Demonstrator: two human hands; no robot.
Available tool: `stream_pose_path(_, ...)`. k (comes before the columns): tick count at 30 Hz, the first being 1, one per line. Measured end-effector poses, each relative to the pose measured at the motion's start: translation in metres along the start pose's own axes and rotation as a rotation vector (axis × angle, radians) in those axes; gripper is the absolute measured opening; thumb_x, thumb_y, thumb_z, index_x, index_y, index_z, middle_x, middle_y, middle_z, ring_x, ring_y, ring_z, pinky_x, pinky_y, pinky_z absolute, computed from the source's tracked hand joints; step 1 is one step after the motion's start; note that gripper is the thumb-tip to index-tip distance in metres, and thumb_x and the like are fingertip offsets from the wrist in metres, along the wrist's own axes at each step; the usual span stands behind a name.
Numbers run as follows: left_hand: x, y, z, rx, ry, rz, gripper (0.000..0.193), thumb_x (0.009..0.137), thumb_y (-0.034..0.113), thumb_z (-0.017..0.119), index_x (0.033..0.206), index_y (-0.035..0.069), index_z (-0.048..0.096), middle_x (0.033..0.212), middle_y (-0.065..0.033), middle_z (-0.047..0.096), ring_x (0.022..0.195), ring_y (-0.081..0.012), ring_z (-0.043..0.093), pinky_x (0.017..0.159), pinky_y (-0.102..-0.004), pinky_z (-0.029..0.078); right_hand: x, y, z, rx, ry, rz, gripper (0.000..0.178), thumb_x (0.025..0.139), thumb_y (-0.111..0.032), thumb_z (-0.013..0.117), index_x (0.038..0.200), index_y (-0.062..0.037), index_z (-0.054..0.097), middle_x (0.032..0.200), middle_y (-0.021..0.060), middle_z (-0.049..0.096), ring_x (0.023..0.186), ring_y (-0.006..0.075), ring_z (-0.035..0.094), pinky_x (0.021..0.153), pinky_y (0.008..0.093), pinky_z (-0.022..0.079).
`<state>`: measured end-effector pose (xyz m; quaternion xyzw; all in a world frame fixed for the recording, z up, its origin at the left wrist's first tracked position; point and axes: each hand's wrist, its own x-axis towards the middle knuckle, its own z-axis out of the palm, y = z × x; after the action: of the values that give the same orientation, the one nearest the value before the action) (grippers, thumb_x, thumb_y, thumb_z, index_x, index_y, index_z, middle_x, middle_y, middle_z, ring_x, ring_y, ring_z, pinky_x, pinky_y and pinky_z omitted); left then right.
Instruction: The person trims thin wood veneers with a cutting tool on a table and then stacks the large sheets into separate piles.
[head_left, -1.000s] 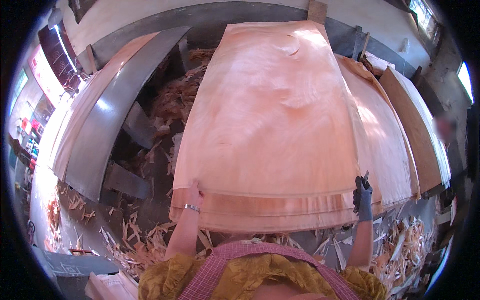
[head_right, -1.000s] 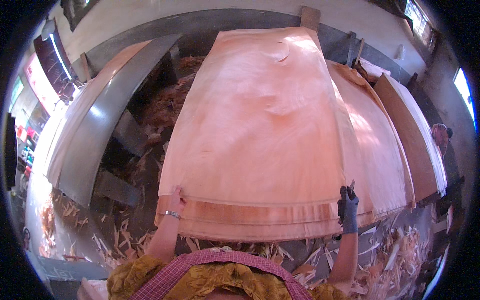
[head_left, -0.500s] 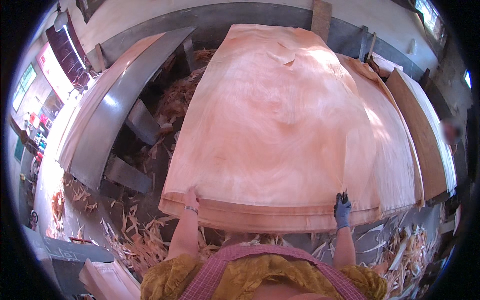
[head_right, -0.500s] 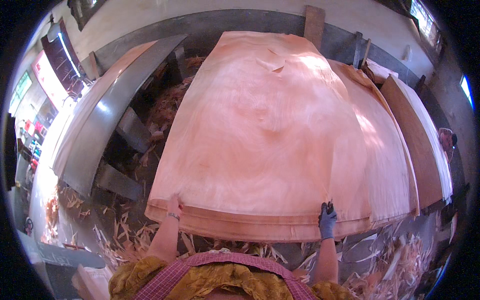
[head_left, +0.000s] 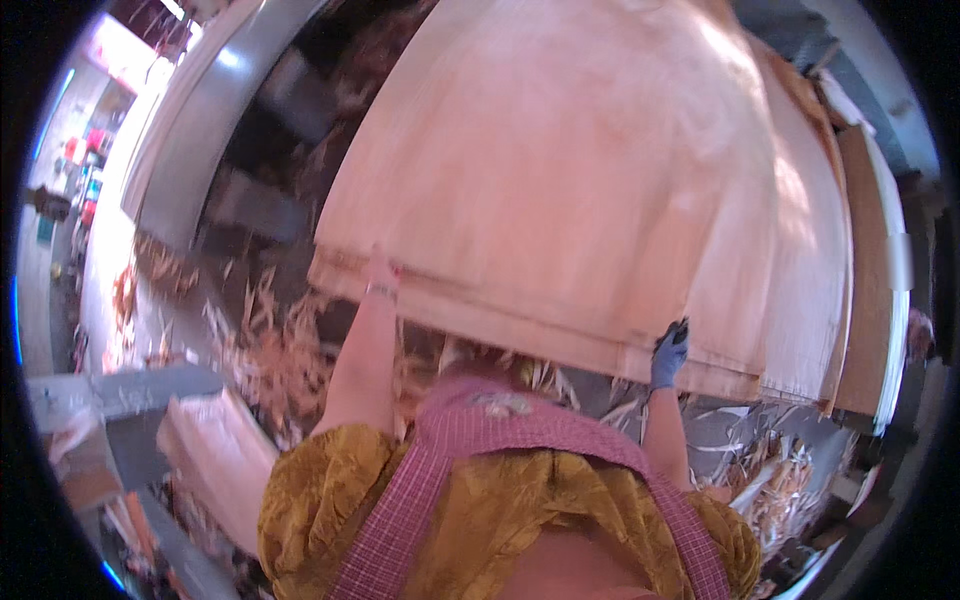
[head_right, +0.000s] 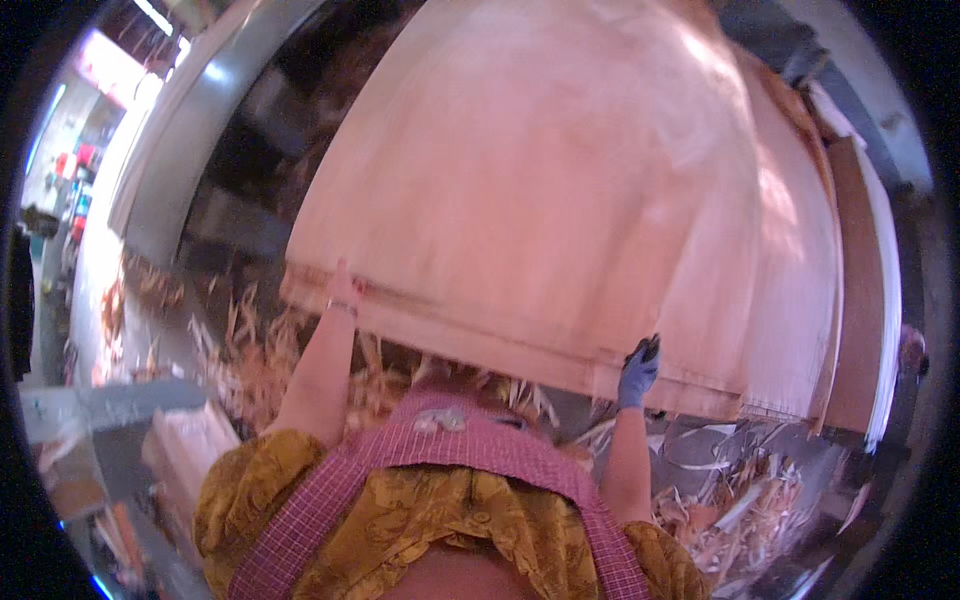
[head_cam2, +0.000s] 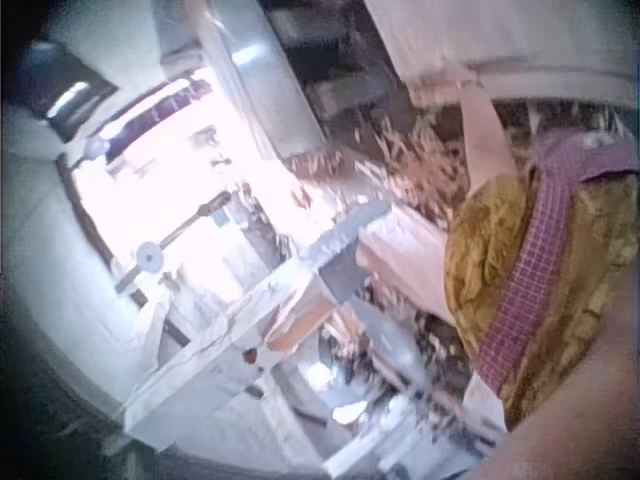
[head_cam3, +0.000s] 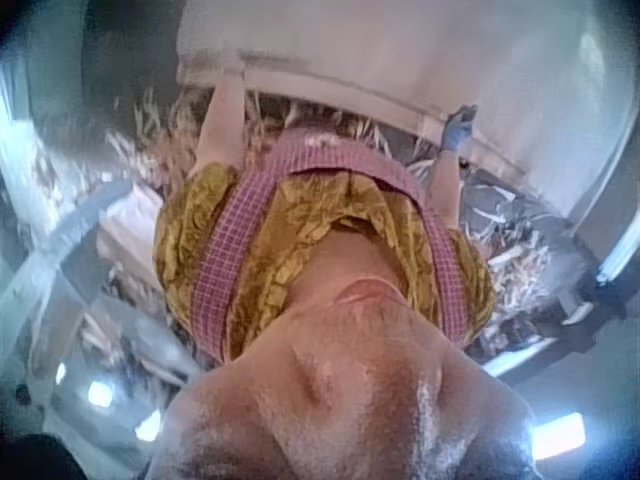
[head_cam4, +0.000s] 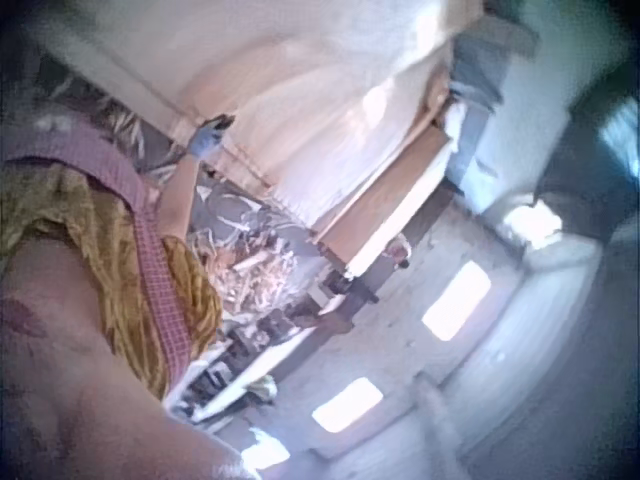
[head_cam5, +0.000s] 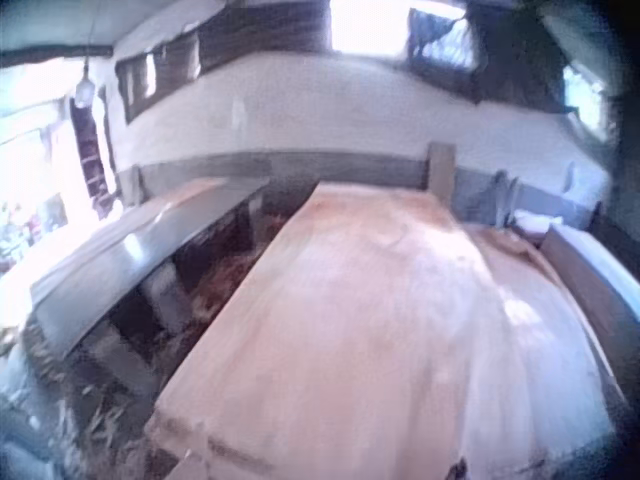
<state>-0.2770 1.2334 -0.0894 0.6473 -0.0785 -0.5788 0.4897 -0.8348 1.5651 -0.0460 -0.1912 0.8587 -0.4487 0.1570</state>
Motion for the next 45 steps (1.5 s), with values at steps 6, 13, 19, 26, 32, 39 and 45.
stream_pose_path(6, 0.002, 0.0, -0.001, 0.029, 0.125, 0.02, 0.018, 0.089, 0.021, 0.068, 0.086, 0.007, 0.057, 0.067, -0.006, 0.06, 0.047, -0.016, 0.054, 0.037, -0.0311, 0.039, 0.012, 0.014, 0.004, -0.354, 0.005, -0.101, 0.053, 0.102, -0.033, 0.045, 0.142, 0.0017, 0.041, 0.142, 0.0215, 0.048, 0.126, 0.0324, 0.052, 0.103, 0.0383, 0.041)
stream_pose_path(13, 0.012, -0.005, -0.015, 0.134, 0.236, 0.036, 0.013, 0.086, 0.012, 0.067, 0.083, 0.005, 0.056, 0.07, -0.0064, 0.057, 0.048, -0.0163, 0.052, 0.039, -0.0289, 0.041, -0.012, 0.008, 0.011, -0.463, -0.003, -0.126, 0.055, 0.104, -0.029, 0.04, 0.148, 0.0017, 0.028, 0.147, 0.0207, 0.042, 0.133, 0.0297, 0.046, 0.107, 0.0369, 0.04)
stream_pose_path(19, 0.008, -0.007, -0.026, 0.066, 0.346, 0.019, 0.015, 0.086, 0.01, 0.065, 0.09, -0.001, 0.056, 0.08, -0.0114, 0.061, 0.052, -0.0206, 0.056, 0.038, -0.031, 0.044, -0.028, 0.031, 0.004, -0.571, -0.012, -0.093, 0.057, 0.104, -0.035, 0.036, 0.151, -0.0048, 0.024, 0.147, 0.0178, 0.043, 0.124, 0.0333, 0.054, 0.096, 0.0399, 0.047)
stream_pose_path(26, 0.02, -0.017, -0.012, 0.197, 0.208, -0.138, 0.015, 0.089, 0.02, 0.062, 0.09, 0.007, 0.055, 0.067, -0.0074, 0.054, 0.048, -0.0182, 0.051, 0.035, -0.0266, 0.035, -0.034, 0.046, -0.005, -0.458, -0.025, -0.066, 0.057, 0.104, -0.033, 0.038, 0.15, -0.0011, 0.025, 0.152, 0.0185, 0.036, 0.131, 0.0309, 0.047, 0.104, 0.0365, 0.041)
stream_pose_path(32, 0.111, 0.011, -0.132, 0.065, -0.378, -0.097, 0.007, 0.086, 0.013, 0.06, 0.083, 0.008, 0.058, 0.072, -0.005, 0.054, 0.062, -0.0163, 0.051, 0.045, -0.027, 0.04, -0.021, 0.031, 0.024, -0.341, -0.092, -0.264, 0.055, 0.102, -0.027, 0.044, 0.144, 0.0061, 0.032, 0.15, 0.0215, 0.036, 0.139, 0.0312, 0.036, 0.114, 0.0364, 0.03)
stream_pose_path(39, 0.05, 0.004, -0.056, 0.261, -0.139, -0.309, 0.031, 0.097, 0.03, 0.058, 0.075, 0.012, 0.047, 0.061, -0.0036, 0.048, 0.047, -0.0139, 0.048, 0.035, -0.023, 0.037, -0.033, 0.022, 0.003, -0.414, 0.157, -0.049, 0.053, 0.1, -0.041, 0.043, 0.144, -0.0111, 0.04, 0.134, 0.0191, 0.055, 0.112, 0.0395, 0.059, 0.087, 0.0464, 0.049)
stream_pose_path(45, 0.053, 0.008, -0.058, 0.3, -0.026, -0.279, 0.032, 0.091, 0.036, 0.066, 0.079, 0.011, 0.052, 0.065, -0.0029, 0.056, 0.049, -0.0127, 0.055, 0.035, -0.0208, 0.041, -0.033, 0.019, 0.006, -0.401, 0.132, 0.058, 0.059, 0.098, -0.046, 0.046, 0.148, -0.0156, 0.036, 0.128, 0.0205, 0.059, 0.109, 0.0397, 0.061, 0.088, 0.0477, 0.05)
